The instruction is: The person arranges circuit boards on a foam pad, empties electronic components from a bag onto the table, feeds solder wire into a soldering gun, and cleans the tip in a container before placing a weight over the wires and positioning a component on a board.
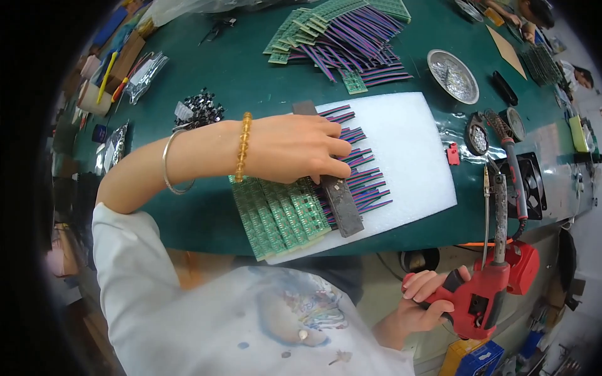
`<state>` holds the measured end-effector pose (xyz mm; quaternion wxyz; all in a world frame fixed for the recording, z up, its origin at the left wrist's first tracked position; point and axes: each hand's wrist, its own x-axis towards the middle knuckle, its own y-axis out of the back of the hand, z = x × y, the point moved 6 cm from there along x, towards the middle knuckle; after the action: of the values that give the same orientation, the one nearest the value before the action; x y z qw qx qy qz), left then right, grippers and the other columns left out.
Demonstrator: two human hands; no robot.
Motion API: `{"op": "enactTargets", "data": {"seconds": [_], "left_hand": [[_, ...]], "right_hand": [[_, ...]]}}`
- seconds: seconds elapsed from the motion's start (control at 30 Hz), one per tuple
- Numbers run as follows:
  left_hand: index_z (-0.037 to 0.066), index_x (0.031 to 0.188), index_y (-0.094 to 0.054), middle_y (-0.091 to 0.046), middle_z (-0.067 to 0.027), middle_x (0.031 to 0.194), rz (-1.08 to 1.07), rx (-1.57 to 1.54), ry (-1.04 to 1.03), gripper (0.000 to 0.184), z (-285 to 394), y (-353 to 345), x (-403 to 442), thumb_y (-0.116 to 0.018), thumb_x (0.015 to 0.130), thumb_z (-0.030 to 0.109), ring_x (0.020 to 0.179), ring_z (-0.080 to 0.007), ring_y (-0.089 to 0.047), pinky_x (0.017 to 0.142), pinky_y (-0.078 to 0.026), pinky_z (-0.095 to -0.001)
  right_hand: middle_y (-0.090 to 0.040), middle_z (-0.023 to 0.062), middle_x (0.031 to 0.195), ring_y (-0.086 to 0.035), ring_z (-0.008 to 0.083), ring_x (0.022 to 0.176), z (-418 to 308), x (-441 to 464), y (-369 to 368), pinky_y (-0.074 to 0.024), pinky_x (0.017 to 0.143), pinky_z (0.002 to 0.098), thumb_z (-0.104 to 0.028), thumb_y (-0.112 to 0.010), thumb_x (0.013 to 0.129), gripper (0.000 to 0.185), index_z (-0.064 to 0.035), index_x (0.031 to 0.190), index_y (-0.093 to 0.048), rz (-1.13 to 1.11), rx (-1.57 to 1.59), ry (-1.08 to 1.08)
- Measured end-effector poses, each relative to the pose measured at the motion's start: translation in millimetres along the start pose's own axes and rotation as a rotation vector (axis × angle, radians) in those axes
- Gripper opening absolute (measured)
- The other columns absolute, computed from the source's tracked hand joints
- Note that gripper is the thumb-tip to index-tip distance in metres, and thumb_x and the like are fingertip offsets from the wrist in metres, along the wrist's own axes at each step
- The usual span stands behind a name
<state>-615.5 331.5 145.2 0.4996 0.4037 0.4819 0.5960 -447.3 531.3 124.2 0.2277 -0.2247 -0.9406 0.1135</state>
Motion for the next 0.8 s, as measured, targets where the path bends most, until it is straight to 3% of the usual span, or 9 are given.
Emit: {"op": "enactTargets", "data": {"seconds": [0.07, 0.13, 0.2, 0.27, 0.33, 0.4, 0.5, 0.6, 0.8], "left_hand": [[0.008, 0.098, -0.059, -0.056, -0.0069, 0.095, -0.005, -0.022, 0.039, 0.027, -2, 3, -5, -0.065, 0.073, 0.009, 0.095, -0.0257, -0.052, 0.082, -0.045, -0.0360], [0.008, 0.105, -0.060, -0.058, -0.0089, 0.101, 0.231, -0.110, 0.057, 0.033, -5, 26, -23, -0.067, 0.072, 0.007, 0.097, -0.0276, -0.054, 0.083, -0.046, -0.0358], [0.008, 0.109, -0.059, -0.058, -0.0103, 0.106, 0.436, -0.011, 0.201, 0.038, -16, 60, -65, -0.068, 0.071, 0.006, 0.098, -0.0282, -0.055, 0.082, -0.047, -0.0356], [0.002, 0.100, -0.062, -0.063, -0.0108, 0.094, 0.680, 0.050, 0.391, 0.025, -19, 95, -129, -0.065, 0.075, 0.001, 0.089, -0.0266, -0.060, 0.077, -0.049, -0.0326], [0.000, 0.094, -0.062, -0.064, -0.0117, 0.090, 0.788, -0.001, 0.678, 0.016, -21, 101, -197, -0.061, 0.078, -0.001, 0.084, -0.0241, -0.062, 0.074, -0.048, -0.0293], [0.000, 0.091, -0.062, -0.062, -0.0121, 0.088, 0.798, -0.178, 0.963, 0.012, -13, 76, -246, -0.059, 0.080, -0.002, 0.081, -0.0222, -0.062, 0.072, -0.048, -0.0280], [0.004, 0.089, -0.062, -0.059, -0.0114, 0.083, 0.720, -0.110, 0.999, 0.012, 8, 30, -265, -0.060, 0.078, 0.001, 0.077, -0.0284, -0.058, 0.067, -0.047, -0.0344], [0.005, 0.085, -0.062, -0.053, -0.0063, 0.078, 0.698, -0.011, 0.919, 0.012, 17, 12, -258, -0.063, 0.074, 0.002, 0.073, -0.0242, -0.052, 0.065, -0.044, -0.0337], [0.005, 0.083, -0.061, -0.051, -0.0065, 0.078, 0.565, 0.094, 0.732, 0.014, 9, -3, -249, -0.064, 0.070, 0.000, 0.070, -0.0228, -0.049, 0.061, -0.040, -0.0329]], "right_hand": [[-0.034, -0.0005, 0.055, -0.034, 0.0103, 0.043, 0, 1, -9, -0.0314, 0.043, 0.0250, -0.046, -0.045, 0.092, 0.064, 0.0004, 0.132, -0.026, -0.012, -0.022, -0.009], [-0.034, -0.0003, 0.055, -0.034, 0.0103, 0.043, -4, 2, -17, -0.0310, 0.043, 0.0251, -0.046, -0.045, 0.091, 0.065, 0.0011, 0.132, -0.026, -0.015, -0.002, -0.034], [-0.034, 0.0003, 0.056, -0.033, 0.0100, 0.044, -8, 1, -25, -0.0303, 0.042, 0.0254, -0.048, -0.047, 0.090, 0.069, 0.0032, 0.131, -0.025, -0.014, -0.011, -0.066], [-0.033, 0.0001, 0.055, -0.034, 0.0099, 0.044, -11, 2, -32, -0.0308, 0.041, 0.0254, -0.049, -0.047, 0.090, 0.071, 0.0038, 0.132, -0.024, -0.033, -0.036, -0.088], [-0.033, -0.0001, 0.054, -0.034, 0.0099, 0.043, -14, 5, -43, -0.0316, 0.042, 0.0251, -0.049, -0.048, 0.089, 0.073, 0.0045, 0.132, -0.024, -0.073, -0.057, -0.126], [-0.041, 0.0036, 0.054, -0.042, 0.0140, 0.042, -10, 6, -50, -0.0362, 0.041, 0.0272, -0.047, -0.051, 0.088, 0.075, 0.0058, 0.133, -0.022, -0.181, -0.058, -0.156], [-0.043, 0.0045, 0.053, -0.043, 0.0143, 0.042, -7, 11, -73, -0.0381, 0.042, 0.0272, -0.043, -0.057, 0.086, 0.074, 0.0062, 0.132, -0.025, -0.240, 0.028, -0.226], [-0.045, 0.0048, 0.053, -0.044, 0.0147, 0.042, -3, 7, -94, -0.0396, 0.043, 0.0274, -0.041, -0.059, 0.086, 0.073, 0.0060, 0.131, -0.027, -0.302, 0.055, -0.267], [-0.046, 0.0048, 0.053, -0.045, 0.0145, 0.042, -1, 1, -121, -0.0396, 0.043, 0.0272, -0.040, -0.059, 0.086, 0.071, 0.0066, 0.129, -0.028, -0.376, -0.008, -0.315]]}}
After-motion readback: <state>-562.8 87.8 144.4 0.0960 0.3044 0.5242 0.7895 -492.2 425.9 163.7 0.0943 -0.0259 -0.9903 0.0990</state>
